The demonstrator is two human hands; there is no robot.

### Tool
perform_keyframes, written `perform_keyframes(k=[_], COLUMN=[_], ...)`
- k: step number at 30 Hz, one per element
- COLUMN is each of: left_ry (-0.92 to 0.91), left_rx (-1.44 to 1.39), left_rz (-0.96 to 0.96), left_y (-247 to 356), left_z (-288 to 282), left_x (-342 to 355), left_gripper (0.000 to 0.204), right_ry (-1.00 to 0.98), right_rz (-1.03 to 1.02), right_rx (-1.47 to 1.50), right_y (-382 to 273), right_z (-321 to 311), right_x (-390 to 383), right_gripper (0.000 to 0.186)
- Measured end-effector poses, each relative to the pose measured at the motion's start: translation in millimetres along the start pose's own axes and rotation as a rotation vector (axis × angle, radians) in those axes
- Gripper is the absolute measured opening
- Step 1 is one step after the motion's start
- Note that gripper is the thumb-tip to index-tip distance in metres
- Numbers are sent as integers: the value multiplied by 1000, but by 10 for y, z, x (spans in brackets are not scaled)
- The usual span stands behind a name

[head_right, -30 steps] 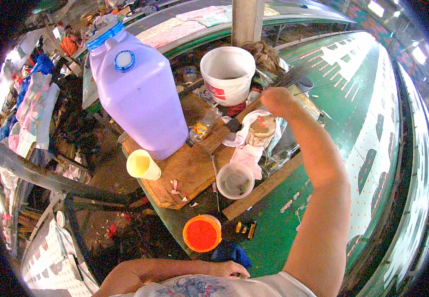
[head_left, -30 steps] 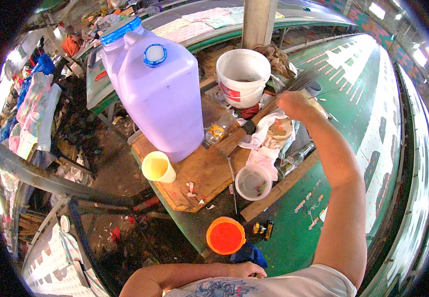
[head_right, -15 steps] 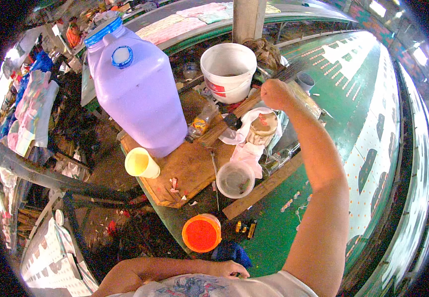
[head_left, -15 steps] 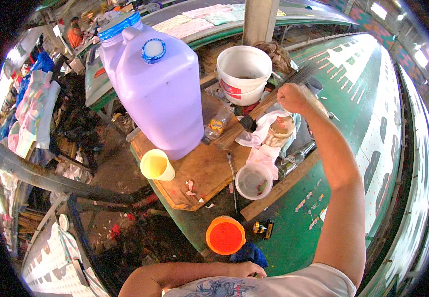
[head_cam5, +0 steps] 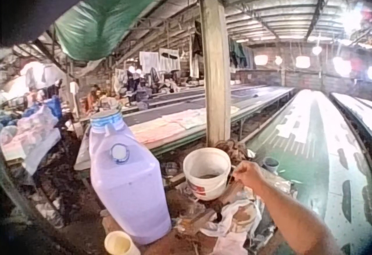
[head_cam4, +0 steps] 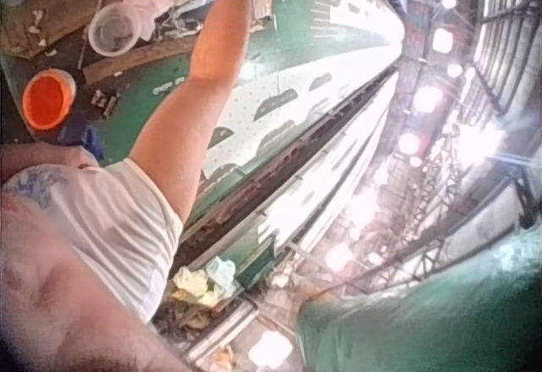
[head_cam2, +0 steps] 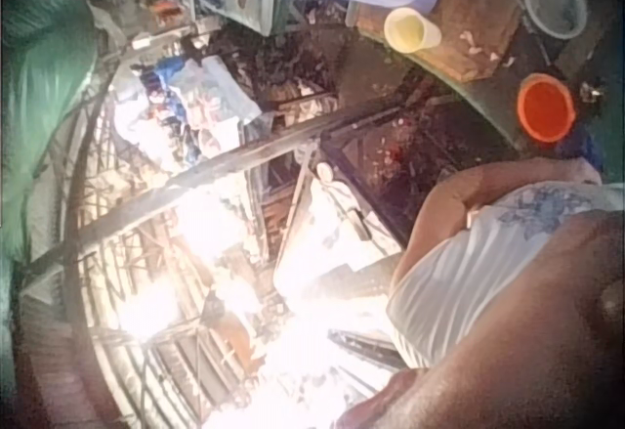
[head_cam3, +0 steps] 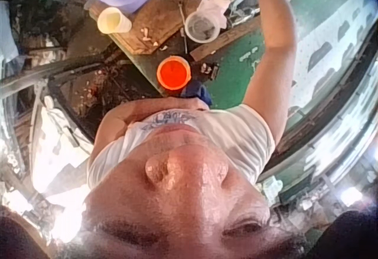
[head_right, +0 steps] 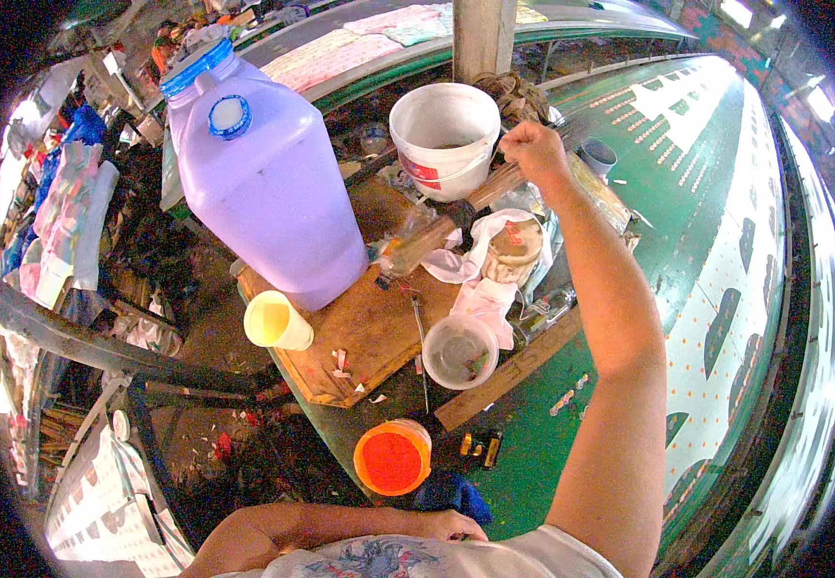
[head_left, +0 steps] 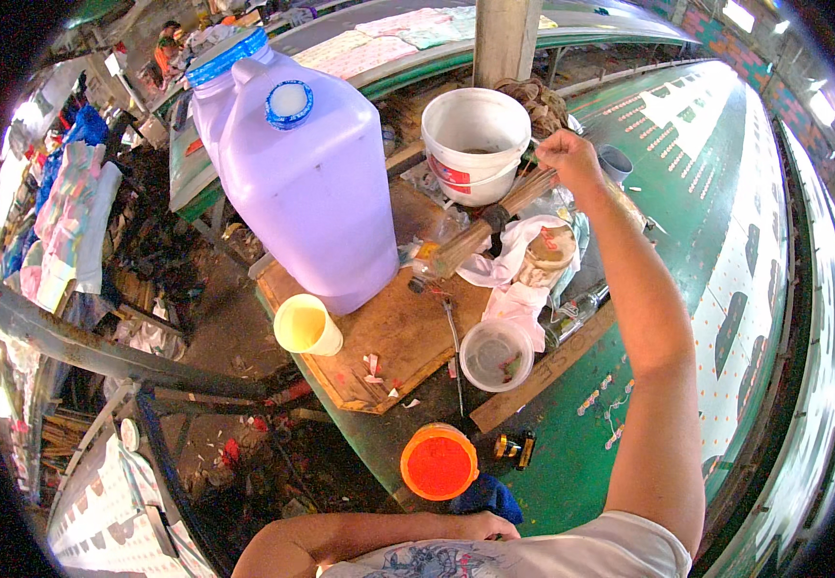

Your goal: The person pours green ink into a screen printing frame and spreads it along the edge. They then carry the frame to a conveyor table and place it down. Finally, they retrieve a roll of tape and apply a strip along the edge of the frame.

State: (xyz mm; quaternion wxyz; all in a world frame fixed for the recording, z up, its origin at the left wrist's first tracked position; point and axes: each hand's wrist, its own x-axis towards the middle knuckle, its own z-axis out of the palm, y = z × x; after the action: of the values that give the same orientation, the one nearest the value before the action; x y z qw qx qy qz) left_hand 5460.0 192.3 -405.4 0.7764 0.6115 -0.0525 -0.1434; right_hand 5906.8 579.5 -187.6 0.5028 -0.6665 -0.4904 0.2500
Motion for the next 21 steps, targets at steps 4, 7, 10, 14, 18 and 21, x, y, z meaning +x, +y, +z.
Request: perform_keyframes(k=[4,7,10,14,18,21], left_ry=[-66,-55,-47,31,52,60], left_rx=[45,57,63,41,126,211], left_rz=[-36,-22,-45,8,19,49], left_y=[68,3,-4,-123,-78,127], left_z=[-57,-43,-38,56,39,-6], left_x=[17,30,33,26,-7,-17], left_gripper=[51,50,46,42,41,40], right_ry=[-52,-74,-11,241,566,649], right_rz=[102,172,49,-208,-582,-719], right_rx=[227,271,169,-86,-281,-404], right_y=[12,134,111,-522,-950,-1549], right_z=[-40,-25,-153,-131,-654,-1005], right_x=[32,35,71,-20,-163,-690], right_gripper=[11,13,22,23,22,17])
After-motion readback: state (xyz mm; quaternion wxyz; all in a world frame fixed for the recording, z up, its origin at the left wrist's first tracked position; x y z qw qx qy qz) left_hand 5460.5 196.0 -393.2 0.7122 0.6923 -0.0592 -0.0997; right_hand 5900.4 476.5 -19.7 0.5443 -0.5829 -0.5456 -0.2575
